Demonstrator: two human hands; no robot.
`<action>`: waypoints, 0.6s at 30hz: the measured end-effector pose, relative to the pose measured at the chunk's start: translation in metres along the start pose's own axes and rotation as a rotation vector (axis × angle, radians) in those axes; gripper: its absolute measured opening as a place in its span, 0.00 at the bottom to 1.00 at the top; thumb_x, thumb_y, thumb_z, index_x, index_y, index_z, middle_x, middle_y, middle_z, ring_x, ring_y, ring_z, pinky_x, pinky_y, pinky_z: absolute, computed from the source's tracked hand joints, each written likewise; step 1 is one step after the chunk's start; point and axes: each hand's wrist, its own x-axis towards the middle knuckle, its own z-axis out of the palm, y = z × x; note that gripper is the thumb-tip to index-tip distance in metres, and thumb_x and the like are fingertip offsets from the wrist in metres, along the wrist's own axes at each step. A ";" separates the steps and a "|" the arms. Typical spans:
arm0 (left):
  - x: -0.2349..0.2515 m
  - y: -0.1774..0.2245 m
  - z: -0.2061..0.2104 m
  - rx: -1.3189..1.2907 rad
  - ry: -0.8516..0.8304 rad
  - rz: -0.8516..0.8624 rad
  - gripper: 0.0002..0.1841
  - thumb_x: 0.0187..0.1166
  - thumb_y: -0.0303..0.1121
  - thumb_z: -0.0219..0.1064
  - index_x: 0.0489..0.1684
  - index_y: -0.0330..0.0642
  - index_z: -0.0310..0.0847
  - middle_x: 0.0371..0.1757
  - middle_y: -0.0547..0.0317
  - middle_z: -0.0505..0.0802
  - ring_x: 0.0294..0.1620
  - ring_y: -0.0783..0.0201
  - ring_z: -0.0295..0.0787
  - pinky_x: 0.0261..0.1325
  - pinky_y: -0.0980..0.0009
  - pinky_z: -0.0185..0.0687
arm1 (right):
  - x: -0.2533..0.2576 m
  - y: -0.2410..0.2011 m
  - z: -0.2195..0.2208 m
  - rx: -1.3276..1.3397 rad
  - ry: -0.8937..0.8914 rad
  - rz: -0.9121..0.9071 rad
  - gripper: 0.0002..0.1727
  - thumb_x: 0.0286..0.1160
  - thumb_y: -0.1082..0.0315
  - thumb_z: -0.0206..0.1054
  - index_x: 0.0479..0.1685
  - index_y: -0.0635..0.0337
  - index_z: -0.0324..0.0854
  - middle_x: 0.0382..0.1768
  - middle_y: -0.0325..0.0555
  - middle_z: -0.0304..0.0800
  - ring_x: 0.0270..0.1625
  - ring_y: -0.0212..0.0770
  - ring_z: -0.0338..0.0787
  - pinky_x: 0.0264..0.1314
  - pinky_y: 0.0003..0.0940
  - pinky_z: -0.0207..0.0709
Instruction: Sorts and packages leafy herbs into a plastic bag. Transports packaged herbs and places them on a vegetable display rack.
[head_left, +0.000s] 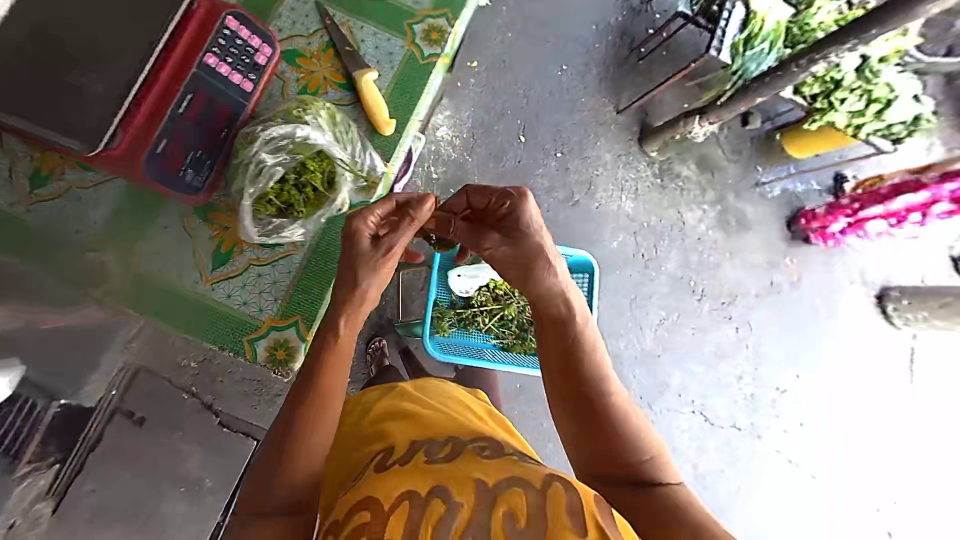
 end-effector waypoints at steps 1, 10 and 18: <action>0.001 0.001 0.016 -0.043 -0.036 -0.022 0.11 0.86 0.34 0.64 0.53 0.37 0.88 0.43 0.58 0.94 0.41 0.68 0.93 0.37 0.69 0.92 | -0.016 -0.001 -0.010 -0.062 0.043 -0.029 0.09 0.77 0.63 0.74 0.38 0.60 0.86 0.28 0.44 0.90 0.20 0.35 0.86 0.18 0.29 0.80; -0.030 0.008 0.141 -0.008 -0.430 0.109 0.09 0.83 0.30 0.68 0.56 0.37 0.86 0.50 0.52 0.90 0.36 0.63 0.92 0.31 0.68 0.94 | -0.127 0.010 -0.088 -0.254 0.474 -0.125 0.05 0.67 0.77 0.76 0.38 0.65 0.87 0.50 0.48 0.86 0.42 0.30 0.90 0.35 0.21 0.88; -0.039 0.021 0.223 -0.199 -0.406 0.191 0.10 0.86 0.30 0.65 0.56 0.47 0.91 0.64 0.63 0.87 0.61 0.67 0.87 0.59 0.68 0.90 | -0.219 0.037 -0.143 0.465 0.741 0.128 0.13 0.86 0.68 0.59 0.59 0.53 0.86 0.52 0.46 0.93 0.37 0.38 0.94 0.32 0.33 0.91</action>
